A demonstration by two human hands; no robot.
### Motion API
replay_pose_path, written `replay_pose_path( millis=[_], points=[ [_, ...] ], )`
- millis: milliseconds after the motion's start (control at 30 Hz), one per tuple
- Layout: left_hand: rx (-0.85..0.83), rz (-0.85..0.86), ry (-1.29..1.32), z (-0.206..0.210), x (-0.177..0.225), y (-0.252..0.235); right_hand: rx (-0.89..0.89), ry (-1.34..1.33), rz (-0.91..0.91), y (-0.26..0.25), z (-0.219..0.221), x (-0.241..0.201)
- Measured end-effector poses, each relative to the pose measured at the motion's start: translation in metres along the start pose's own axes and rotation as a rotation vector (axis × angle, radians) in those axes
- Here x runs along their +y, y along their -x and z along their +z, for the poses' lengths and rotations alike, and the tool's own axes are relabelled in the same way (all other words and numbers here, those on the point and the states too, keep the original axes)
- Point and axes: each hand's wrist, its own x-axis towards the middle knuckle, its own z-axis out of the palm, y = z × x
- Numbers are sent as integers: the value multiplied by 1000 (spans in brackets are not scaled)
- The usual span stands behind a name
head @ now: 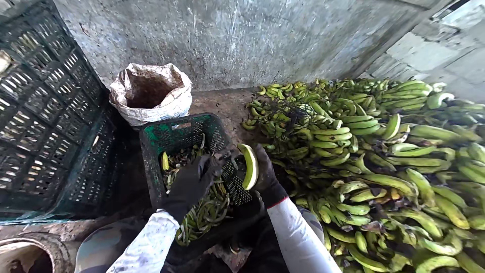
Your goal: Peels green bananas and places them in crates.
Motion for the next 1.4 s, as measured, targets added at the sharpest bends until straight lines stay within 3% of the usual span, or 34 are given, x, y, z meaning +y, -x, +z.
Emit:
replay_pose_path(
  millis=[67,167,267,333,433,633,800,933,1033,1100,1200,1267,1333,1400],
  points=[
    [31,199,-121,11,0,6,-69,-199,74,-1,-5,-4],
    [123,458,-224,30,-2,12,-113,-267,154,-2,-15,-7],
    [135,538,-269,41,0,12,-30,-191,155,-1,-15,-10],
    [25,433,-250,40,8,11,-40,-123,212,3,-10,-7],
    [-110,145,-113,35,15,3,-119,21,154,7,-5,6],
    [63,-224,338,32,-17,-17,-161,177,-74,12,8,24],
    [134,-198,361,16,-25,-13,-96,736,-132,23,18,8],
    [21,-76,112,6,-6,-2,-156,1050,-257,15,0,16],
    [-66,-151,28,4,-3,-4,-208,1226,-344,19,-5,19],
    [-58,-236,32,5,-10,-10,-231,1131,-319,23,-5,20],
    [-32,-254,130,9,-22,-12,-69,687,-214,28,3,16],
    [-66,-209,147,8,-19,-8,-22,332,-160,17,-5,14],
    [-122,-121,136,11,-11,0,-87,11,-58,11,-15,8],
    [-178,0,123,17,-4,8,-179,-149,78,7,-22,0]
  ],
)
